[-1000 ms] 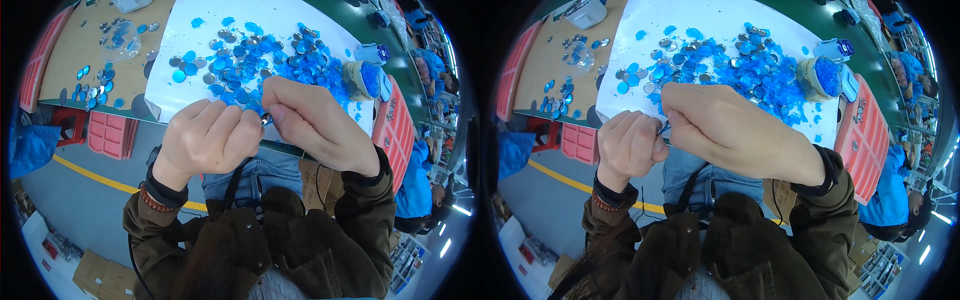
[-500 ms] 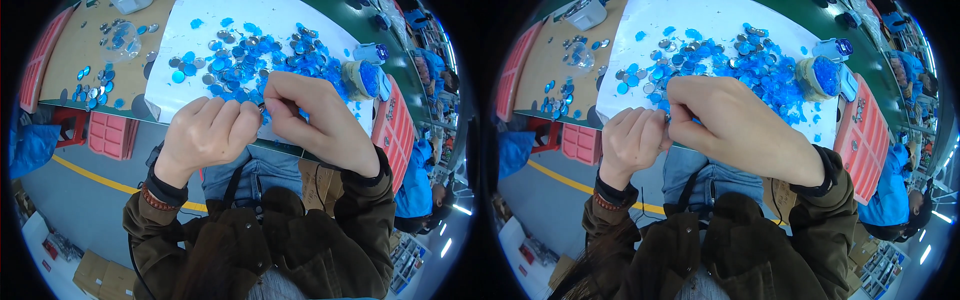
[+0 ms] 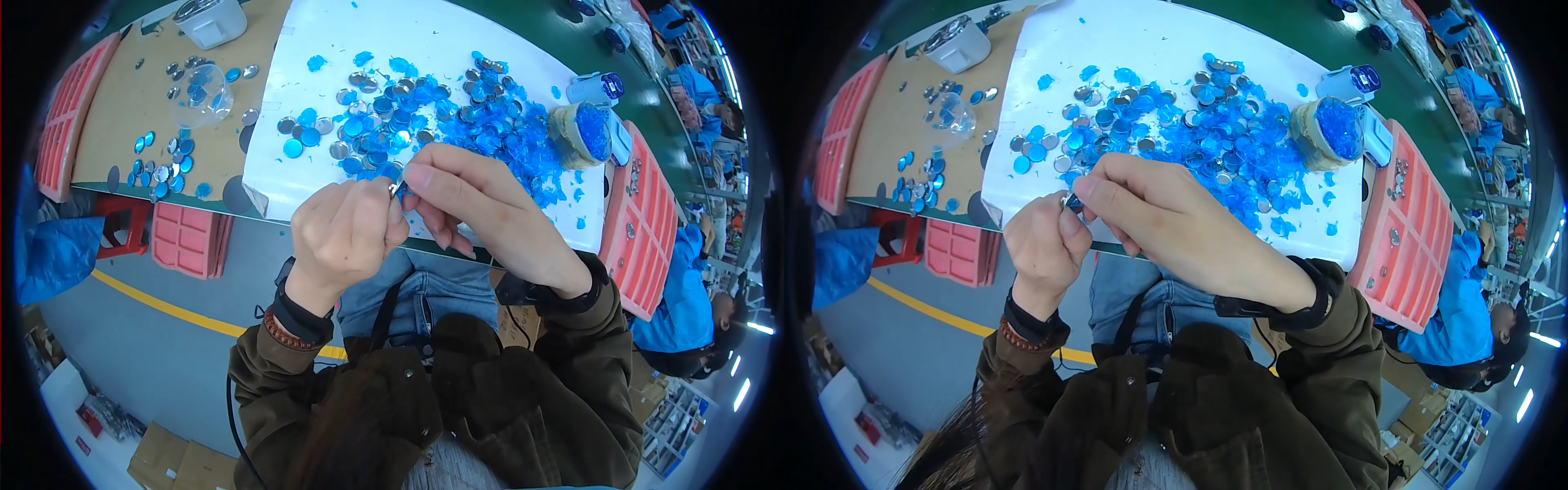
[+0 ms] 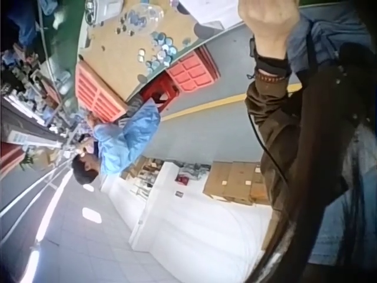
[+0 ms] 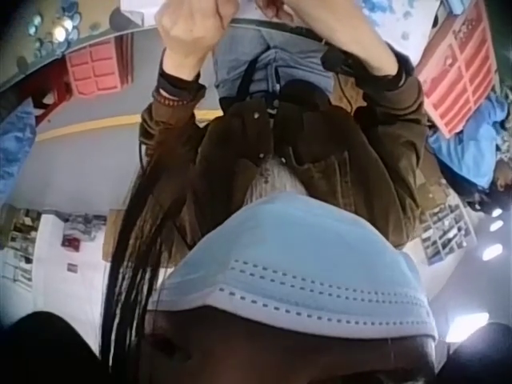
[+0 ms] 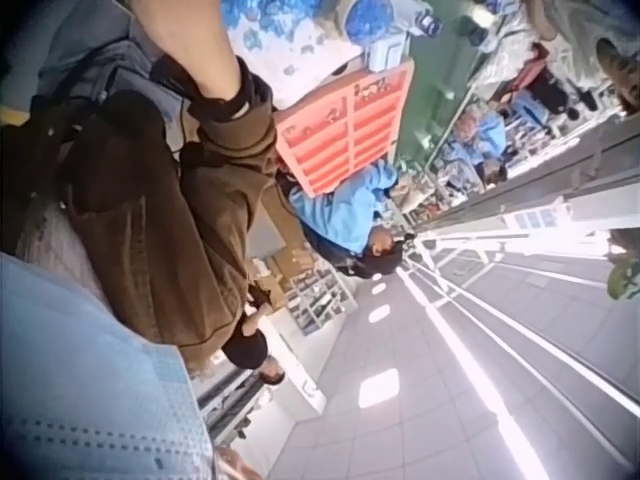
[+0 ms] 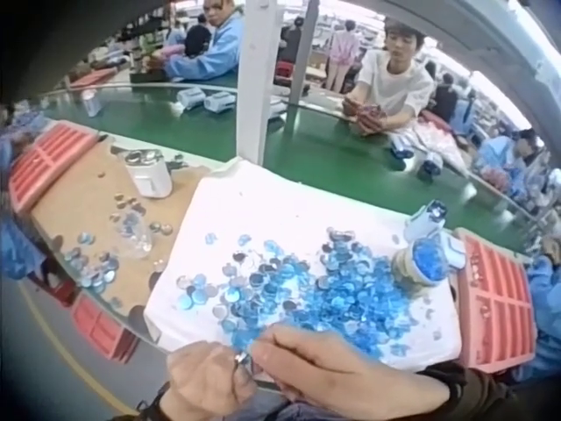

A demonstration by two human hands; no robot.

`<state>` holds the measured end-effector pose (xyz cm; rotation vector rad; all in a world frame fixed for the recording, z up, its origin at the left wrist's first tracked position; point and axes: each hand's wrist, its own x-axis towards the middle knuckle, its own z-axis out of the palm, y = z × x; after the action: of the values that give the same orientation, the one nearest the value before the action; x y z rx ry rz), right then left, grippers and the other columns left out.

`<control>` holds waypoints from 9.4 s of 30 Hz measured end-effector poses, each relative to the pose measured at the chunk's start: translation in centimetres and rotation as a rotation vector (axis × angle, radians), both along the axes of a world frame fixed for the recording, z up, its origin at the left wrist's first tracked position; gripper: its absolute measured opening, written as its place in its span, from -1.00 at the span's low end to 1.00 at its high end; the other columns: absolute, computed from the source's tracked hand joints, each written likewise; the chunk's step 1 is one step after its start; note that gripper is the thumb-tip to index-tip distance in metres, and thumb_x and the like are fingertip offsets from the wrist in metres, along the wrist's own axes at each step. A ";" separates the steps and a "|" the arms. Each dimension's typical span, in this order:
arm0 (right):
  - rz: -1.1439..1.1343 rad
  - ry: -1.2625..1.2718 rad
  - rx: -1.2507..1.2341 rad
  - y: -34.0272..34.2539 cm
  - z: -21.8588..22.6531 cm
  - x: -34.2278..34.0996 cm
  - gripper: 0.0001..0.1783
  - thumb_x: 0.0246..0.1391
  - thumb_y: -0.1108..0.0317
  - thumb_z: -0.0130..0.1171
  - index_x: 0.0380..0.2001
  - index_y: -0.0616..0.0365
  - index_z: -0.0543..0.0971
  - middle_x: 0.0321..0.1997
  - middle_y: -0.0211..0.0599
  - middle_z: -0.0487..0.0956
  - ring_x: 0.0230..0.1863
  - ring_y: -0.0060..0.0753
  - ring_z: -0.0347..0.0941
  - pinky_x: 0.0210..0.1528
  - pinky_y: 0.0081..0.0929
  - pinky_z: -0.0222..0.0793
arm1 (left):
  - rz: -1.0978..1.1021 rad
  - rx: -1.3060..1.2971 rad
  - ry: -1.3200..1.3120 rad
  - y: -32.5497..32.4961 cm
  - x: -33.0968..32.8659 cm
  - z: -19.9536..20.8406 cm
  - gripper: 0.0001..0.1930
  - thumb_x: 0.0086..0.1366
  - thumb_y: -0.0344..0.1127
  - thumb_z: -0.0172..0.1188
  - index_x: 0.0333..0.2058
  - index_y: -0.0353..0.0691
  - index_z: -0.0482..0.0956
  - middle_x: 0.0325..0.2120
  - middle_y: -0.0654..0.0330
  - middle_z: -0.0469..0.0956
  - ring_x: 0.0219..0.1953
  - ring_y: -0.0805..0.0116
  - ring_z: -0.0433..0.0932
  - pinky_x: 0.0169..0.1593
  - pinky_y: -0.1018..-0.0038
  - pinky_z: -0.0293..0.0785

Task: The person picks up metal pieces from a pile, peels off a blue plastic film by hand, and places the finished pieces into a pink tray.

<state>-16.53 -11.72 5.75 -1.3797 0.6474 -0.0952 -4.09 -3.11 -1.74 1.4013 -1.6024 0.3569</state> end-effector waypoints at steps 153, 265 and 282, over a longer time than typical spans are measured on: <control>0.305 0.131 -1.619 -4.5 -3.7 3.8 -0.81 -0.25 0.46 0.12 -0.47 0.22 0.41 -0.49 -0.29 0.35 -0.44 -0.23 0.27 -0.38 -0.40 0.17 | -0.613 0.069 2.313 3.0 1.9 0.4 -0.84 0.18 -0.34 -0.23 -0.59 -0.13 0.15 -0.80 0.33 0.10 -0.85 0.64 -0.06 -0.73 0.69 -0.13; 0.083 0.130 -0.190 -0.4 -0.8 3.0 -0.81 0.03 0.37 -0.17 -0.58 0.19 0.36 -0.56 -0.49 0.33 -0.52 -0.72 0.12 -0.46 -0.74 0.06 | 0.033 0.397 1.058 0.6 -0.9 1.2 -0.75 0.28 -0.24 -0.26 -0.45 -0.30 0.22 -0.78 0.19 0.21 -0.78 0.51 0.19 -0.69 0.60 0.04; 0.074 -0.046 -0.155 -0.5 -2.1 3.0 -0.90 -0.03 0.38 -0.16 -0.54 0.15 0.31 -0.57 -0.51 0.28 -0.51 -0.70 0.10 -0.51 -0.72 0.01 | -0.426 0.514 1.908 0.6 0.4 2.0 -0.75 0.26 -0.19 -0.21 -0.54 -0.17 0.24 -0.81 0.45 -0.02 -0.79 0.70 -0.10 -0.72 0.68 -0.23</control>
<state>-13.58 -12.21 3.62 -1.5451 0.5587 -0.1197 -3.67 -2.53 0.29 0.9111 -0.2335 -1.3610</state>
